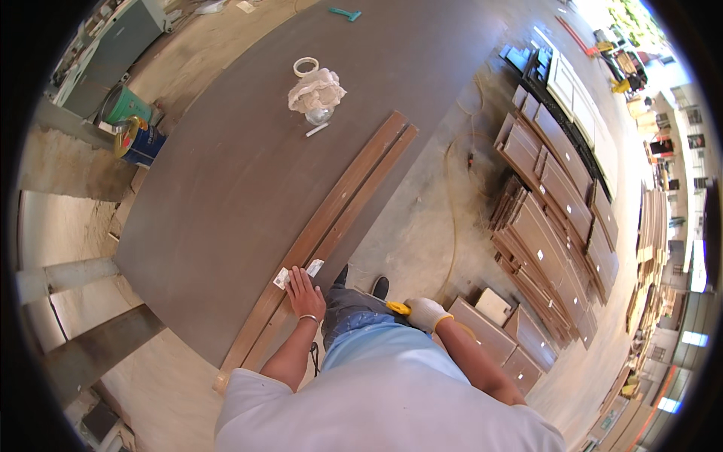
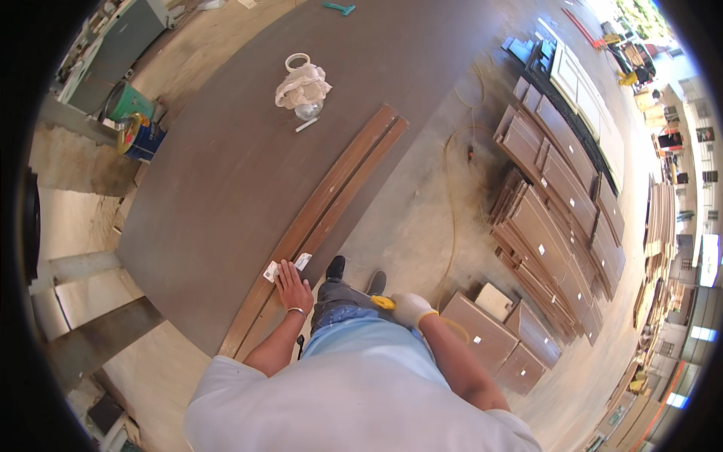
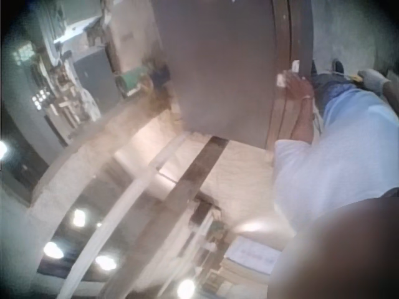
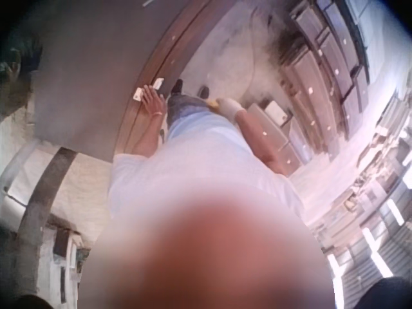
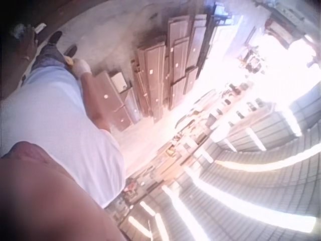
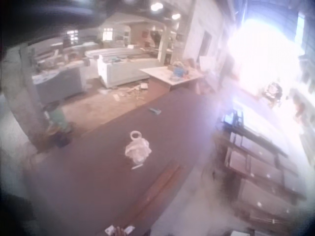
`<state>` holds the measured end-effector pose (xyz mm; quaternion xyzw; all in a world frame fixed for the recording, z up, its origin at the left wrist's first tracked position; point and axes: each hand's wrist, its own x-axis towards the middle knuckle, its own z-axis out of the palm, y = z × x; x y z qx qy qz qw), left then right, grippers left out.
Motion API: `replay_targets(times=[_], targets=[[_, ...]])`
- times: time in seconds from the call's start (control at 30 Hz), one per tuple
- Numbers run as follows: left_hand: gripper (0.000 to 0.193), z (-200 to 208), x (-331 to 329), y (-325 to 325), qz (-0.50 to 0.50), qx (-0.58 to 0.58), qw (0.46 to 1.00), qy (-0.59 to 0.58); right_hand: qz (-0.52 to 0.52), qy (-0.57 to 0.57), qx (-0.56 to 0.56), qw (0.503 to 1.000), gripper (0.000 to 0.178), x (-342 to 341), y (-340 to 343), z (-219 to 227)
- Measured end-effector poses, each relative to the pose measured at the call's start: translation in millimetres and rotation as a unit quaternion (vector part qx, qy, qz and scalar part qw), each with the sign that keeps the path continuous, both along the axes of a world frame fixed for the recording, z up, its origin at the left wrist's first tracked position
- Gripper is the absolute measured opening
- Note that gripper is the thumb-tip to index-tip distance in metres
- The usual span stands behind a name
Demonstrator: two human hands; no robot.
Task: The person handles long wooden panels on a workbench, wiping them with a cloth and applying tape to the edges. They use a lighter to heat the taped seam and then wipe the panel again. The person repeats these steps on multiple panels.
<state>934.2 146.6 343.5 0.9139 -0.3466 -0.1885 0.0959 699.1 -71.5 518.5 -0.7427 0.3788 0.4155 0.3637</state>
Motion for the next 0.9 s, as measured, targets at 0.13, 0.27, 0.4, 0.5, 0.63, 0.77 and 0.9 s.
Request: replay_targets(times=[0.13,0.27,0.4,0.5,0.63,0.77,0.9], targets=[[0.081,-3,-15,-5,0.041,-0.001,0.999,-0.021,0.075,-0.044,-0.004,0.996,0.034,0,-3,-14],[0.077,1,-20,-2,0.018,0.046,0.996,-0.077,0.087,-0.066,-0.015,0.994,0.032,-5,-6,-24],[0.062,5,-13,13,0.106,0.141,0.983,-0.052,0.082,-0.073,-0.021,0.994,0.032,-18,-8,-24],[0.044,6,-3,19,0.077,0.147,0.985,-0.049,0.064,-0.074,-0.021,0.995,0.034,-33,-9,-22],[0.036,14,6,20,0.035,0.086,0.993,-0.07,0.038,-0.081,-0.023,0.996,0.038,-53,-8,-22],[0.035,24,6,14,-0.003,0.105,0.994,-0.014,0.008,-0.089,-0.015,0.996,0.037,-68,-8,-27],[0.029,30,-2,16,-0.054,0.073,0.995,-0.047,0.002,-0.082,-0.014,0.997,0.043,-80,-12,-35]])
